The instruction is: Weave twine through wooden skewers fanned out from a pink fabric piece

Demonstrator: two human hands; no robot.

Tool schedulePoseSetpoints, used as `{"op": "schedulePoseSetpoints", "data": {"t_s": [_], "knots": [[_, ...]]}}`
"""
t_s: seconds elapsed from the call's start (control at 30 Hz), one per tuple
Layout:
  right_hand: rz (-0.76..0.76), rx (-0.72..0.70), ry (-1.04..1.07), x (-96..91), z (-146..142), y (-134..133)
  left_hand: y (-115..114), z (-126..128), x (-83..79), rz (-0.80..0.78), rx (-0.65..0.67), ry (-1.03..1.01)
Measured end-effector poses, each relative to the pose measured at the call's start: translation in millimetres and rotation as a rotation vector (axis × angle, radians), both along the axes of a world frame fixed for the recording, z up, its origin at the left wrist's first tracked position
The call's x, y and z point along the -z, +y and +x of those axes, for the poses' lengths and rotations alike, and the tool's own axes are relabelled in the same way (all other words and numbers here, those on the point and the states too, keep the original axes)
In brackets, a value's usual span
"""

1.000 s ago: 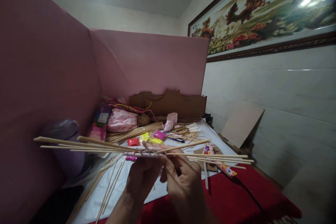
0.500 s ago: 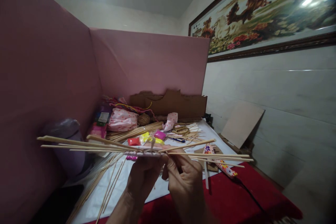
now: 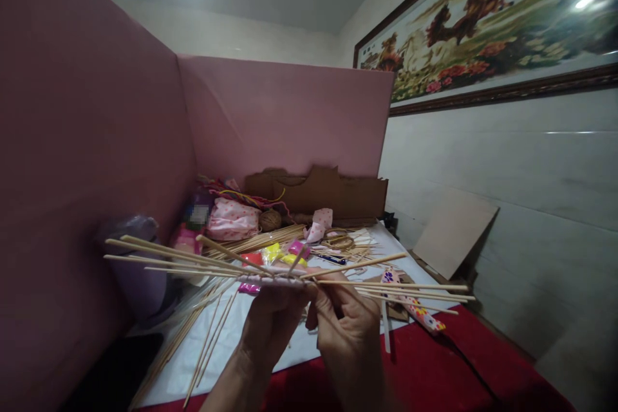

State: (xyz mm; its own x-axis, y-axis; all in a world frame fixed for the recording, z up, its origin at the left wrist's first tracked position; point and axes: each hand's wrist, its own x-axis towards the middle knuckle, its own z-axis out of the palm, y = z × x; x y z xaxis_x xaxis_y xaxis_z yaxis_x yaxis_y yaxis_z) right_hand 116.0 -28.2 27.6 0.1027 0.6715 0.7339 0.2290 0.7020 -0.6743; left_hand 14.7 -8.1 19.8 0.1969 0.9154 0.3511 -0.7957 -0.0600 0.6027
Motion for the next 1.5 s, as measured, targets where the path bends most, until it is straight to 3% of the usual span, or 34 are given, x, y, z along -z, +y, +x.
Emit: {"op": "schedulePoseSetpoints", "data": {"t_s": [0.53, 0.67, 0.9, 1.17, 1.5], "knots": [[-0.113, -0.042, 0.089, 6.7, 5, 4, 3, 0, 8.2, 0.077, 0.104, -0.007], [-0.213, -0.079, 0.177, 6.1, 7, 5, 2, -4, 8.3, 0.034, 0.01, -0.06], [-0.284, -0.117, 0.3, 6.7, 9, 5, 3, -8, 8.9, -0.015, -0.024, -0.105], [-0.255, -0.12, 0.332, 13.4, 10, 6, 2, -7, 4.7, 0.072, -0.017, -0.035], [-0.221, -0.124, 0.347, 11.6, 10, 3, 0, -5, -0.7, 0.042, -0.059, 0.057]]}}
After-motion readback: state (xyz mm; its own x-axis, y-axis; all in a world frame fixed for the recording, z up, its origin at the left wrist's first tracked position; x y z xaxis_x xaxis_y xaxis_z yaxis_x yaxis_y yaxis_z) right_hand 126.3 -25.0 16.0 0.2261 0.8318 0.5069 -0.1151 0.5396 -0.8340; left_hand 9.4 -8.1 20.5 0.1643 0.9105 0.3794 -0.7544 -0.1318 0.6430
